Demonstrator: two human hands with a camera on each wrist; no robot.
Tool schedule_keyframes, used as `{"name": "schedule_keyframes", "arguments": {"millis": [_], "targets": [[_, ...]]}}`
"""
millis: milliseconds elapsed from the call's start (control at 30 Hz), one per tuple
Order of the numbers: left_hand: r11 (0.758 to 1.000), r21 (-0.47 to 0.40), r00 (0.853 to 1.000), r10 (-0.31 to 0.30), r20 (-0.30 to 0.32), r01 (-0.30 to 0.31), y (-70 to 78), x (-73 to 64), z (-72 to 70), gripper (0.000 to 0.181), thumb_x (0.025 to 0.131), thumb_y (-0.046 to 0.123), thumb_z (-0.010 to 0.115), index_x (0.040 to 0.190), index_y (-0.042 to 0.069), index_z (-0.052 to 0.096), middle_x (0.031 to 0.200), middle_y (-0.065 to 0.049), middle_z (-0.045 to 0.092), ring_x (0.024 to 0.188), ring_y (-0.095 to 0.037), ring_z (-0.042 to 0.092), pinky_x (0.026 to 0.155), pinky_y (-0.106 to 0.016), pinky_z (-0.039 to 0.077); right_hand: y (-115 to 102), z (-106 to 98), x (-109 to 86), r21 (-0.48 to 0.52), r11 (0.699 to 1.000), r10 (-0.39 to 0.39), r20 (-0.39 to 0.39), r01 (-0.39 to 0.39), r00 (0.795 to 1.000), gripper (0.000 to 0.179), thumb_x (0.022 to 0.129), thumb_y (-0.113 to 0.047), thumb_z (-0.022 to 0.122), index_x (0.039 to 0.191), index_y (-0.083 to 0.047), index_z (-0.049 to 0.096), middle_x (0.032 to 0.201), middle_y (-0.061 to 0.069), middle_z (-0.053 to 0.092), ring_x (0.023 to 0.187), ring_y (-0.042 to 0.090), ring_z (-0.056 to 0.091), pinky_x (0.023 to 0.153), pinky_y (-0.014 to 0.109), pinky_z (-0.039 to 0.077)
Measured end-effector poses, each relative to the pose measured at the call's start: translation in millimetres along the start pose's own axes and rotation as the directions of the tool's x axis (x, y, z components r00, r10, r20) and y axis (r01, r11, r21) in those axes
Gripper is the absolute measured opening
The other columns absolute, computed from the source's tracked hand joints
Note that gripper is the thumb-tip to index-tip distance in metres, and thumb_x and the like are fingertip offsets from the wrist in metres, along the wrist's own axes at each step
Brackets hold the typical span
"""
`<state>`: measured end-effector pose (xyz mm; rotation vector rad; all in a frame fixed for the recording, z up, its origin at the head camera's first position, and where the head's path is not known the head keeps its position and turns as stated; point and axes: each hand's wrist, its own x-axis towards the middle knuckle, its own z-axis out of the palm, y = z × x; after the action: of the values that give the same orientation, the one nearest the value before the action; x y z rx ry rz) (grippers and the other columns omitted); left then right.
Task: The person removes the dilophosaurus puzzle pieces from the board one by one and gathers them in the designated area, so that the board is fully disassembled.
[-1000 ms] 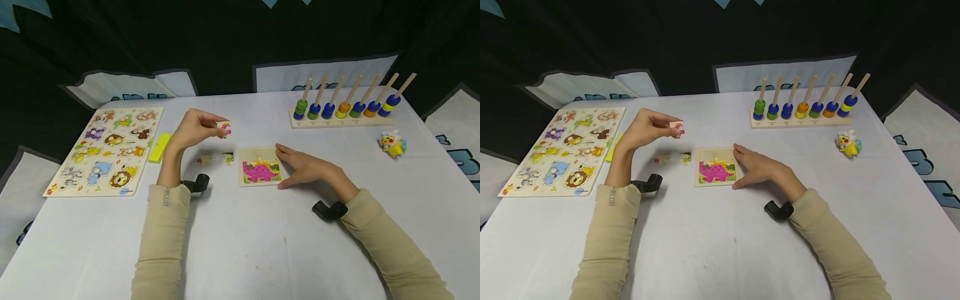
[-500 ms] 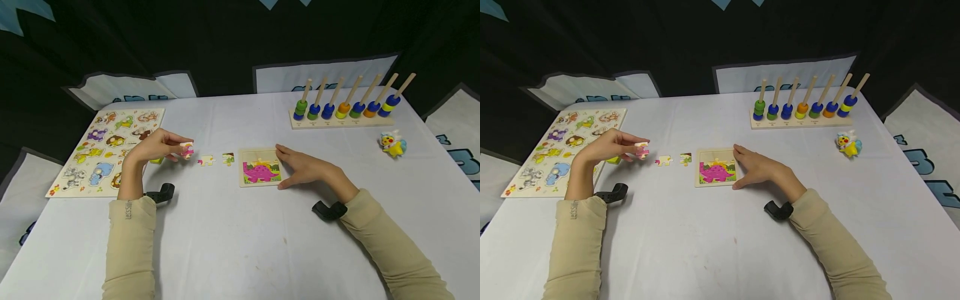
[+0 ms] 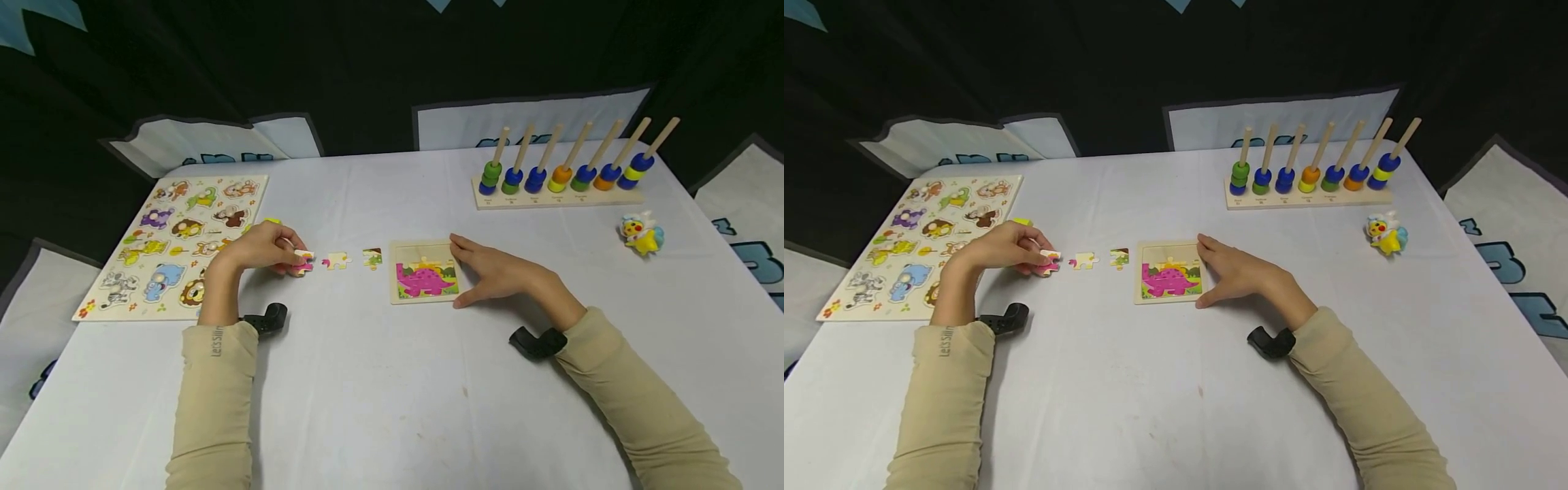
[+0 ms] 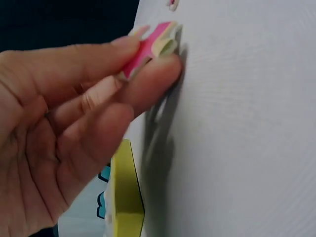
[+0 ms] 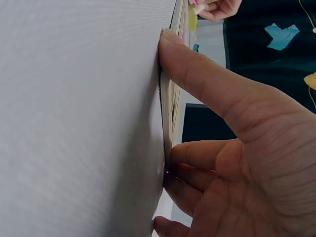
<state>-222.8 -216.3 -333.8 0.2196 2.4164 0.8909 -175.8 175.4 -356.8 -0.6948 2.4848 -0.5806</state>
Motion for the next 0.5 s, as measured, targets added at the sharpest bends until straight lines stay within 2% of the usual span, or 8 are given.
{"name": "schedule_keyframes", "arguments": {"millis": [167, 500], "targets": [[0.997, 0.025, 0.997, -0.07, 0.02, 0.069, 2.6, -0.2, 1.8, 0.027, 0.089, 0.011, 0.065, 0.108, -0.006, 0.058, 0.068, -0.001, 0.069, 0.062, -0.009, 0.066, 0.06, -0.025, 0.051, 0.4, -0.3, 1.1, -0.003, 1.0, -0.005, 0.0, 0.005, 1.0, 0.103, 0.078, -0.039, 0.077, 0.15, 0.004, 0.016, 0.161, 0.018, 0.003, 0.149, 0.035, 0.007, 0.118, 0.05, 0.016], [0.983, 0.127, 0.991, -0.128, -0.032, 0.131, 10.8, -1.5, 4.3, 0.022, 0.088, 0.013, 0.066, 0.1, -0.003, 0.057, 0.064, -0.002, 0.07, 0.06, -0.011, 0.066, 0.06, -0.026, 0.048, 0.2, -0.4, 1.4, 0.0, 1.0, -0.003, 0.003, 0.003, 1.0, 0.104, 0.078, -0.039, 0.077, 0.15, 0.004, 0.016, 0.161, 0.018, 0.003, 0.149, 0.035, 0.006, 0.118, 0.05, 0.016]]}}
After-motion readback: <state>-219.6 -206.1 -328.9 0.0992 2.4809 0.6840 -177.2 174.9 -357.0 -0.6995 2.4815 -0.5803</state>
